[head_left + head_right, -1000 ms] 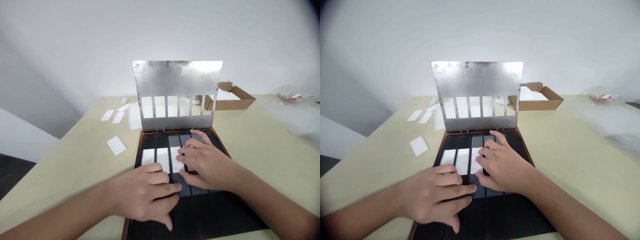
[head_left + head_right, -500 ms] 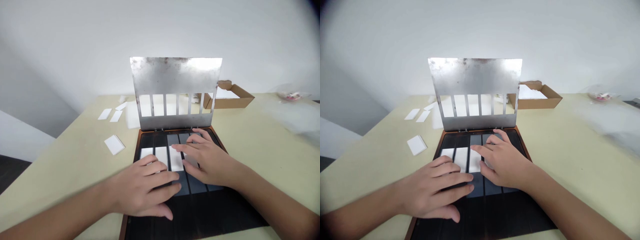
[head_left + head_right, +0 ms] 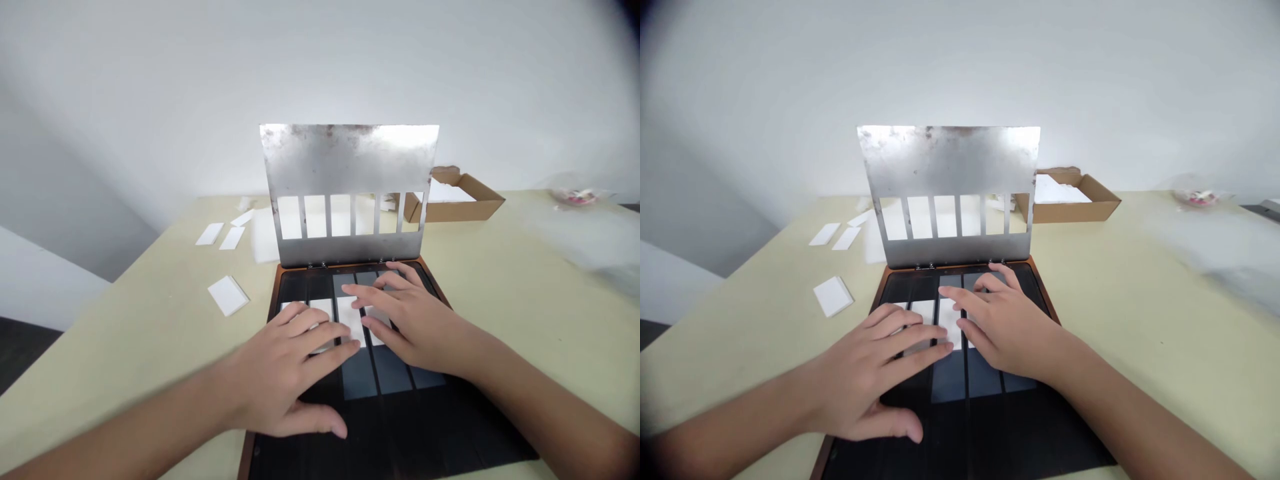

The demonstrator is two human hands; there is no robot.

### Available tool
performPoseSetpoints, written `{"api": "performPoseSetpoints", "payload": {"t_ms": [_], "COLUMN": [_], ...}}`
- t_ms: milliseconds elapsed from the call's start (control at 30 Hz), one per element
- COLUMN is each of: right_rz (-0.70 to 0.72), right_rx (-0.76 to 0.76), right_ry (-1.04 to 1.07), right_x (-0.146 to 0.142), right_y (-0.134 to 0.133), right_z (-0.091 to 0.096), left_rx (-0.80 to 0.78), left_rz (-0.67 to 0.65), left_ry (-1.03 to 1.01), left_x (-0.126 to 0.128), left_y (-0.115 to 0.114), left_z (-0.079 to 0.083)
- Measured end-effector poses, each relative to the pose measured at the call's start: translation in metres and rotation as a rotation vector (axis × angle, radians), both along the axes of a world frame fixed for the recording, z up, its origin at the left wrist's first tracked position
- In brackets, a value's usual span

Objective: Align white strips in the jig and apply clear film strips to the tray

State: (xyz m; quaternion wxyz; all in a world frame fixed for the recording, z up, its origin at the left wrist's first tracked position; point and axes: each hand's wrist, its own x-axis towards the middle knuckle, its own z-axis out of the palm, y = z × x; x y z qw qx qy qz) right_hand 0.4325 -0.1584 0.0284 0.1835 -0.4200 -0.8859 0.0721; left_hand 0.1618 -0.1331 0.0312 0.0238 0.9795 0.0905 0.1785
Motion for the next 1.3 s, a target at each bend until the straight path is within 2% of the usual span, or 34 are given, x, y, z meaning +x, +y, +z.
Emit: {"api": "performPoseSetpoints", "payload": {"t_ms": [233,467,633,1300], "right_rz": [-0.096,-0.004,-0.003,0.002], "right_rx": [0.108,-0.012,-0.033,-0.039], "right_ry": [0.103,0.004,-0.001,0.012], "right_x": [-0.001,-0.005,-0.005,-0.006], "right_y": [-0.002,-0.001,0.000,-0.003], "right_z": [0.009,-0.001,-0.005,-0.005], "left_rx": [-0.033,0.000,0.023,0.006], "left_rz": [0.026,0.003,0.012,0.008], "left_ry": [-0.003,0.032,0.013,0.024], "left_x": [0.000,-0.003,-0.003,-0.002], "left_y": [-0.001,-0.001,-0.002,-0.001], "left_z": [-0.002,-0.001,-0.002,-0.002]}}
